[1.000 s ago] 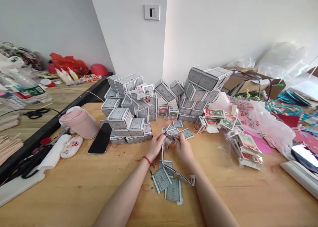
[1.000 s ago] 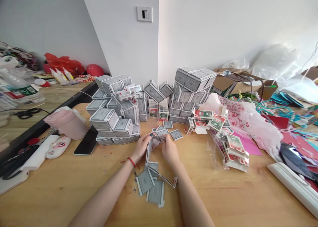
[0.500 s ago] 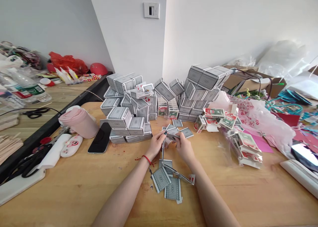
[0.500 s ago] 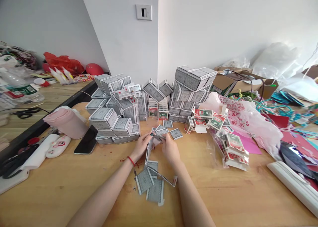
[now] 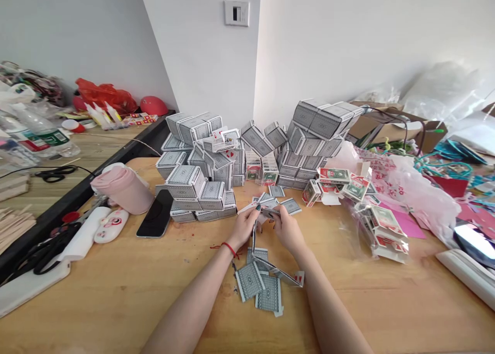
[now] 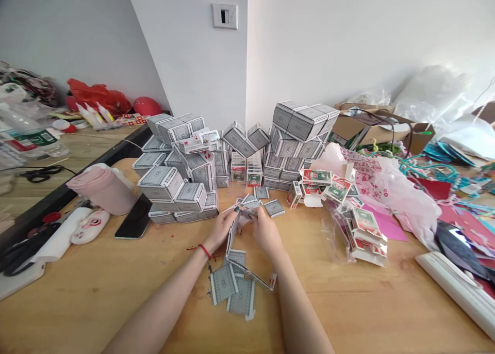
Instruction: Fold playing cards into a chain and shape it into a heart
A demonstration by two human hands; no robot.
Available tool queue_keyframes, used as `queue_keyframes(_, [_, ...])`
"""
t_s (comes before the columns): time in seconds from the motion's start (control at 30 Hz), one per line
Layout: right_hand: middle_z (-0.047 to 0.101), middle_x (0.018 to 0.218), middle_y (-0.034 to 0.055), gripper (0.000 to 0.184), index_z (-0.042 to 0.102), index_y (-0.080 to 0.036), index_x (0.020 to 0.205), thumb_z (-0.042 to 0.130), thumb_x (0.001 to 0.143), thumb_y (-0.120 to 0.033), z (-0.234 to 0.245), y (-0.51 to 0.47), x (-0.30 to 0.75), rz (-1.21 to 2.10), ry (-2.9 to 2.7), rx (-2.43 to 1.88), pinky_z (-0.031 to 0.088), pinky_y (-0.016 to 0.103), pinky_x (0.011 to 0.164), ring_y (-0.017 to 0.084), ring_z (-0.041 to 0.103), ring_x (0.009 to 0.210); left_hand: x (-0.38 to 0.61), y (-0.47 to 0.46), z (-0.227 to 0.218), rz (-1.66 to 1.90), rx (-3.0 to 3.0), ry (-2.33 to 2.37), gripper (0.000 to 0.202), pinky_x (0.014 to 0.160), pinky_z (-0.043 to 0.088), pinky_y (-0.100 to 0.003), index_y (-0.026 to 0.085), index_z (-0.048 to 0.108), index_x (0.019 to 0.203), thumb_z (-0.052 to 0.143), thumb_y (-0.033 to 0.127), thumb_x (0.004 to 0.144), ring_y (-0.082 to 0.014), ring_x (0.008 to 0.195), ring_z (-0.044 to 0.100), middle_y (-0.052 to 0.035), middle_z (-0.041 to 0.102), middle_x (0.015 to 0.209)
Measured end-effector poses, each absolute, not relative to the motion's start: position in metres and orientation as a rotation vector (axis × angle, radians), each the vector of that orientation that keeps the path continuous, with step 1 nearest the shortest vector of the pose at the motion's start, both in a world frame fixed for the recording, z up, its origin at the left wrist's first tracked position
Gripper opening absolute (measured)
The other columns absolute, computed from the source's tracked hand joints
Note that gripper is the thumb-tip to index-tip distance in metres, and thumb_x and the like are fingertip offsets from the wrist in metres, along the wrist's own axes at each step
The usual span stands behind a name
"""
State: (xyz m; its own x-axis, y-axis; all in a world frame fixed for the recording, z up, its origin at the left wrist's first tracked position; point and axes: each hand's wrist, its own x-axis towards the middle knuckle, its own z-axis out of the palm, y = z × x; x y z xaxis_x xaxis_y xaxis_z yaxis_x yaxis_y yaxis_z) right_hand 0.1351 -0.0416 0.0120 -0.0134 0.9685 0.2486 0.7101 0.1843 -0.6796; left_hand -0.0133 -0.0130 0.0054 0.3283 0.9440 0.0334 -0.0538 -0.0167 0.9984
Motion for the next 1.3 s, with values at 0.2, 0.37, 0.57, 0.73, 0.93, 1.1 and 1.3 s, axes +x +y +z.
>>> queue_keyframes(0.2, [0.063, 0.074, 0.0024, 0.010, 0.043, -0.022, 0.085, 0.035, 0.082, -0.021, 0.009, -0.039, 0.133, 0.595, -1.689, -1.484, 0.045, 0.027, 0.062, 0.018, 0.061, 0.068, -0.014, -0.013, 0.004, 0.974, 1.333, 0.905, 0.047, 0.049, 0.037, -0.023, 0.011, 0.060, 0.107, 0.040, 0.045, 0.082, -0.0132, 0.047, 0.051, -0.0006, 0.056, 0.049])
queue_keyframes(0.37, [0.064, 0.078, 0.0037, 0.009, 0.042, -0.022, 0.087, 0.035, 0.081, -0.021, 0.004, -0.038, 0.129, 0.662, -1.666, -1.407, 0.047, 0.030, 0.066, 0.018, 0.062, 0.073, -0.013, -0.014, 0.003, 0.951, 1.299, 0.897, 0.046, 0.048, 0.037, -0.023, 0.012, 0.062, 0.105, 0.043, 0.046, 0.080, -0.0138, 0.047, 0.052, -0.0016, 0.058, 0.051])
queue_keyframes(0.57, [0.064, 0.085, 0.0066, 0.012, 0.043, -0.021, 0.091, 0.037, 0.081, -0.019, -0.001, -0.037, 0.124, 0.641, -1.654, -1.388, 0.047, 0.031, 0.068, 0.019, 0.062, 0.080, -0.014, -0.014, 0.004, 0.940, 1.289, 0.909, 0.046, 0.047, 0.035, -0.023, 0.011, 0.062, 0.104, 0.043, 0.046, 0.080, -0.0138, 0.046, 0.050, -0.0019, 0.057, 0.048])
queue_keyframes(0.73, [0.064, 0.083, 0.0065, 0.011, 0.043, -0.021, 0.091, 0.037, 0.081, -0.021, -0.001, -0.036, 0.121, 0.602, -1.668, -1.433, 0.047, 0.031, 0.067, 0.019, 0.062, 0.077, -0.015, -0.012, 0.002, 0.917, 1.274, 0.870, 0.046, 0.048, 0.037, -0.024, 0.012, 0.061, 0.107, 0.042, 0.045, 0.081, -0.0154, 0.048, 0.052, -0.0019, 0.057, 0.048])
queue_keyframes(0.93, [0.064, 0.080, 0.0062, 0.009, 0.042, -0.022, 0.088, 0.040, 0.079, -0.022, -0.003, -0.036, 0.119, 0.532, -1.651, -1.486, 0.047, 0.030, 0.064, 0.020, 0.062, 0.075, -0.017, -0.014, 0.000, 0.902, 1.272, 0.832, 0.044, 0.049, 0.039, -0.024, 0.015, 0.055, 0.115, 0.044, 0.038, 0.079, -0.0147, 0.049, 0.052, -0.0010, 0.057, 0.052])
queue_keyframes(1.1, [0.064, 0.079, 0.0059, 0.009, 0.042, -0.022, 0.085, 0.041, 0.076, -0.022, -0.004, -0.035, 0.119, 0.500, -1.620, -1.486, 0.047, 0.029, 0.060, 0.020, 0.062, 0.071, -0.020, -0.014, 0.002, 0.902, 1.286, 0.761, 0.045, 0.054, 0.041, -0.025, 0.018, 0.054, 0.116, 0.049, 0.027, 0.072, -0.0133, 0.052, 0.052, -0.0016, 0.060, 0.063])
queue_keyframes(1.3, [0.062, 0.072, 0.0041, 0.011, 0.040, -0.023, 0.084, 0.044, 0.075, -0.027, -0.002, -0.036, 0.110, 0.468, -1.591, -1.552, 0.045, 0.028, 0.052, 0.020, 0.060, 0.062, -0.022, -0.012, 0.006, 0.924, 1.239, 0.752, 0.048, 0.061, 0.044, -0.030, 0.015, 0.055, 0.115, 0.045, 0.026, 0.070, -0.0185, 0.062, 0.058, -0.0050, 0.065, 0.072])
